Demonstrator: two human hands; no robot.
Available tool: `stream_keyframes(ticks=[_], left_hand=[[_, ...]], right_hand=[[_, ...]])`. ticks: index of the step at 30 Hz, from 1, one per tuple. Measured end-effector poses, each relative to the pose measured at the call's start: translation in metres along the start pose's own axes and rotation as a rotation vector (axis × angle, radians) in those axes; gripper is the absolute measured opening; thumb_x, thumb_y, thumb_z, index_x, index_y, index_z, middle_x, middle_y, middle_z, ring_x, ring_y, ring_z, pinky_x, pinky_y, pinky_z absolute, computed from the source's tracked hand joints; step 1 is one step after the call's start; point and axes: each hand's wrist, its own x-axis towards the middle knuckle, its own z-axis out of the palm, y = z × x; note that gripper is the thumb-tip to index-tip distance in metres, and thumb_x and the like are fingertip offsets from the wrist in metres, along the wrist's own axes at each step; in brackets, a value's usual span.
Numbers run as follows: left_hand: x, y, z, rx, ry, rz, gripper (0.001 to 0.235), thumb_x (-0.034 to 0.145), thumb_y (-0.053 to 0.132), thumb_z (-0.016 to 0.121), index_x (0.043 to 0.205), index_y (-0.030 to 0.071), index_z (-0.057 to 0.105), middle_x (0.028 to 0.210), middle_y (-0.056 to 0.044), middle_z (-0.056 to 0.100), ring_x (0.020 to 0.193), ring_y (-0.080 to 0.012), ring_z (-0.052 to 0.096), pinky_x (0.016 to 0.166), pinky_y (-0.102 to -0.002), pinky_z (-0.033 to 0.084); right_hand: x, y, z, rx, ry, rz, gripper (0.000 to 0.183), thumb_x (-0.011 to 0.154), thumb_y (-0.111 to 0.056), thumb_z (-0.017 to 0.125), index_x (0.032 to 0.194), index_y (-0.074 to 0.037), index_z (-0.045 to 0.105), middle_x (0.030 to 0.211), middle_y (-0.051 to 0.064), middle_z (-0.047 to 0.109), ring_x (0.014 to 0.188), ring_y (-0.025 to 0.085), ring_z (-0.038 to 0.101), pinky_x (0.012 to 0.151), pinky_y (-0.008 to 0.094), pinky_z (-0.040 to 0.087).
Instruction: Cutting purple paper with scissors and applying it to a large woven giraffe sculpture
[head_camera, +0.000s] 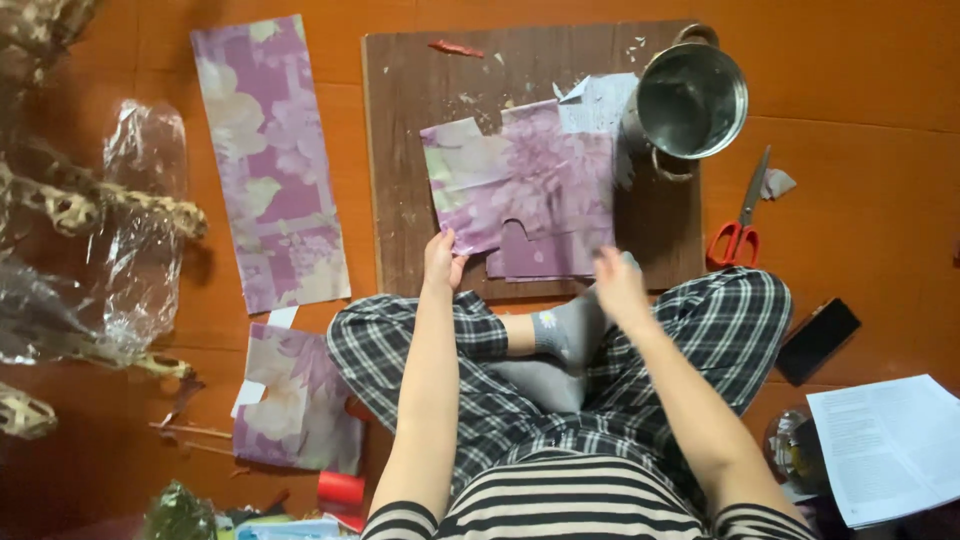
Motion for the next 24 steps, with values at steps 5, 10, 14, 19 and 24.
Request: stream_keyframes(ticks=[5, 10, 14, 19, 24], left_hand=[[-0.024, 0.011, 0.022, 0.11, -0.059, -0.011, 0.036, 0.112, 0.018, 0.069, 0.142, -0.001, 0.064, 0.13, -0.025, 0.071, 0.116, -0.0388, 0.073, 0.099, -0.069, 0.059], [-0.009, 0.011, 0.017, 0.141, -0.066, -0.01, 0.025, 0.107, 0.013, 0.071, 0.132, 0.007, 0.074, 0.122, -0.021, 0.075, 0.109, -0.0357, 0.077, 0.093, -0.063, 0.064], [-0.014, 0.022, 0.021, 0.165, -0.061, 0.01, 0.024, 0.102, 0.01, 0.076, 0.126, 0.008, 0.075, 0.117, -0.019, 0.077, 0.105, -0.034, 0.078, 0.09, -0.06, 0.067], [-0.021, 0.021, 0.032, 0.132, -0.024, 0.013, 0.025, 0.102, 0.012, 0.076, 0.126, 0.006, 0.075, 0.116, -0.02, 0.074, 0.102, -0.0342, 0.075, 0.087, -0.059, 0.067], [-0.005, 0.011, 0.022, 0.164, 0.006, 0.003, 0.031, 0.101, 0.015, 0.079, 0.13, 0.004, 0.074, 0.12, -0.023, 0.073, 0.105, -0.0381, 0.074, 0.087, -0.067, 0.064]], right_hand=[[0.053, -0.028, -0.134, -0.147, 0.275, -0.095, 0.039, 0.114, -0.016, 0.058, 0.149, 0.002, 0.065, 0.13, 0.036, 0.072, 0.119, 0.055, 0.069, 0.098, 0.066, 0.055], [0.176, 0.021, -0.141, -0.886, 0.257, 0.077, 0.022, 0.106, -0.021, 0.063, 0.111, -0.013, 0.082, 0.091, 0.015, 0.079, 0.086, 0.041, 0.082, 0.069, 0.057, 0.065], [0.175, -0.002, -0.14, -0.747, 0.081, 0.05, 0.023, 0.097, -0.027, 0.066, 0.11, -0.022, 0.085, 0.088, 0.015, 0.081, 0.089, 0.043, 0.082, 0.075, 0.059, 0.066], [0.101, 0.032, -0.126, 0.827, -0.027, 0.218, 0.033, 0.115, -0.018, 0.052, 0.147, -0.012, 0.059, 0.076, -0.001, 0.048, 0.041, 0.002, 0.038, 0.03, 0.017, 0.031], [0.022, -0.036, -0.113, 0.709, -0.073, 0.2, 0.041, 0.113, -0.018, 0.058, 0.153, -0.009, 0.06, 0.081, 0.007, 0.061, 0.051, 0.005, 0.044, 0.038, 0.018, 0.035]])
